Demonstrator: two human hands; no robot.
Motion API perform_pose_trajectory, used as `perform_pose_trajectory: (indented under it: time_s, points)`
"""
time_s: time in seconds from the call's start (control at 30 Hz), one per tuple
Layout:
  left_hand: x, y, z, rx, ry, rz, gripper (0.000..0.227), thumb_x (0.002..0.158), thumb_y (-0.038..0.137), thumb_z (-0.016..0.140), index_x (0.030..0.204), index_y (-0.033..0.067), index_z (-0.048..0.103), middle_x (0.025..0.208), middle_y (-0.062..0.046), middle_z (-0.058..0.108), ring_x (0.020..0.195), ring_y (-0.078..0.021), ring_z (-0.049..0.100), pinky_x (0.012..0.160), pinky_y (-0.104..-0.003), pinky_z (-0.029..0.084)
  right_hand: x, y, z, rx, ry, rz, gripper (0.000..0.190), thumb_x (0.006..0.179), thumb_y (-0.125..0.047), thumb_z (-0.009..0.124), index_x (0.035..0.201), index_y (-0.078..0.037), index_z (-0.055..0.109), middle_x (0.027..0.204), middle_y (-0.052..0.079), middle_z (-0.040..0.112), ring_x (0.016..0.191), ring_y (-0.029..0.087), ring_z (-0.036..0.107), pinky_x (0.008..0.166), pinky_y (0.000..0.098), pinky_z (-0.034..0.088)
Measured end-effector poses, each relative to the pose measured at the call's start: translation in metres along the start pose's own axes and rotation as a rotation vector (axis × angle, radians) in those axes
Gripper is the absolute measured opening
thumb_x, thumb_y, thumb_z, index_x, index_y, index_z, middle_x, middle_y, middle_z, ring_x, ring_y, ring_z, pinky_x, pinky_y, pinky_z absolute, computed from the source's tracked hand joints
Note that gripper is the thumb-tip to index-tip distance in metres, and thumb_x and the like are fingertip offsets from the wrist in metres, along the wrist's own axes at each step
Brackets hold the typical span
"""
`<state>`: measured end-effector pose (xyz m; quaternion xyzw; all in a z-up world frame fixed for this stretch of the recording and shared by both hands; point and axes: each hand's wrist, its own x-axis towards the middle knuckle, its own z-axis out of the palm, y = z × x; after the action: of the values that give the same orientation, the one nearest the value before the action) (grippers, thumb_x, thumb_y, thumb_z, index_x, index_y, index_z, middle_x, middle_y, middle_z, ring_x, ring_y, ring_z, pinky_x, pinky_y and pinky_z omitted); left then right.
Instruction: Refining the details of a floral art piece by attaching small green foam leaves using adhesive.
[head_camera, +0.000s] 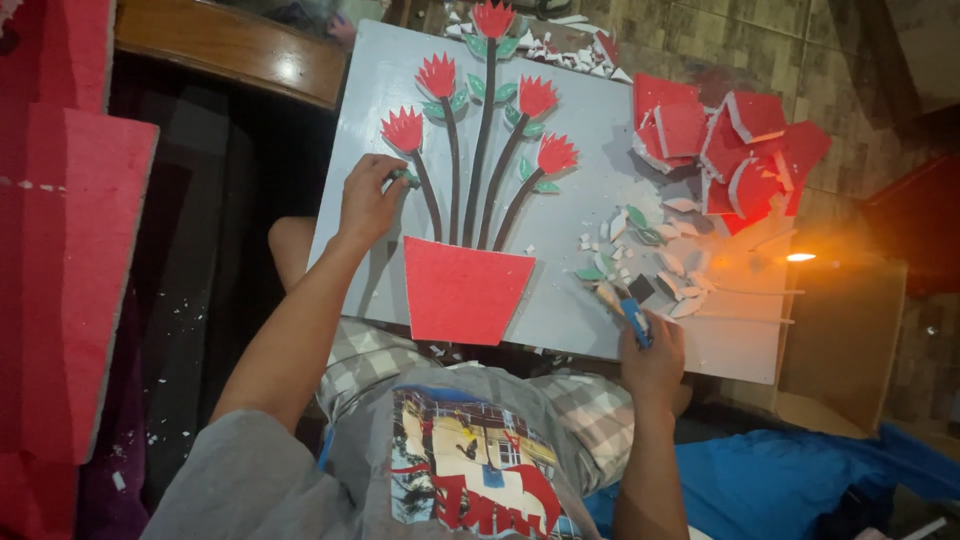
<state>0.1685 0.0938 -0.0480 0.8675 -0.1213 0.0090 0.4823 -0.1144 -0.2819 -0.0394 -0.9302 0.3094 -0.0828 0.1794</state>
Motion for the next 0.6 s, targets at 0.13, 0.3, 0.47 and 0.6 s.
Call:
perform_pose_trajectory:
  time_s: [0.13,0.3,0.47,0.6]
  points:
    - [-0.005,-0.008,0.000,0.009,0.013,0.109,0.020,0.091,-0.002,0.074,0.111,-0.0003,0.071,0.106,-0.021,0.062,0.096,-0.0464,0.067,0.086,-0.053,0.055,-0.015,-0.049,-0.034,-0.150,-0.173,0.298,0.044,0.093,-0.057,0.058,0.134,-0.042,0.064,0.118,0.001,0.071,0.111,0.028,0.069,0.094,0.0441,0.053]
    - [-0.012,0.026,0.027,0.143,0.201,0.259,0.024,0.087,0.006,0.087,0.108,0.0135,0.077,0.104,-0.008,0.068,0.101,-0.0334,0.065,0.092,-0.045,0.050,-0.020,-0.086,-0.025,0.510,-0.467,0.191,0.057,0.102,-0.024,0.056,0.155,-0.010,0.043,0.113,0.034,0.070,0.107,0.046,0.070,0.084,0.0524,0.061]
    - [-0.017,0.054,0.088,0.062,-0.017,0.423,0.027,0.083,0.009,0.084,0.108,0.0153,0.078,0.105,-0.007,0.070,0.105,-0.0319,0.064,0.095,-0.043,0.049,-0.011,-0.096,0.001,0.467,-0.520,0.137,0.049,0.104,-0.029,0.052,0.150,-0.013,0.051,0.087,0.016,0.074,0.082,0.033,0.075,0.075,0.0472,0.058]
    - [-0.013,0.062,0.125,0.164,-0.238,0.489,0.025,0.087,0.020,0.081,0.112,0.0181,0.077,0.109,-0.005,0.070,0.109,-0.0294,0.060,0.094,-0.042,0.046,-0.001,-0.093,0.013,0.710,-0.558,0.287,0.043,0.108,-0.020,0.041,0.146,-0.003,0.052,0.072,0.013,0.068,0.055,0.022,0.067,0.046,0.0321,0.055]
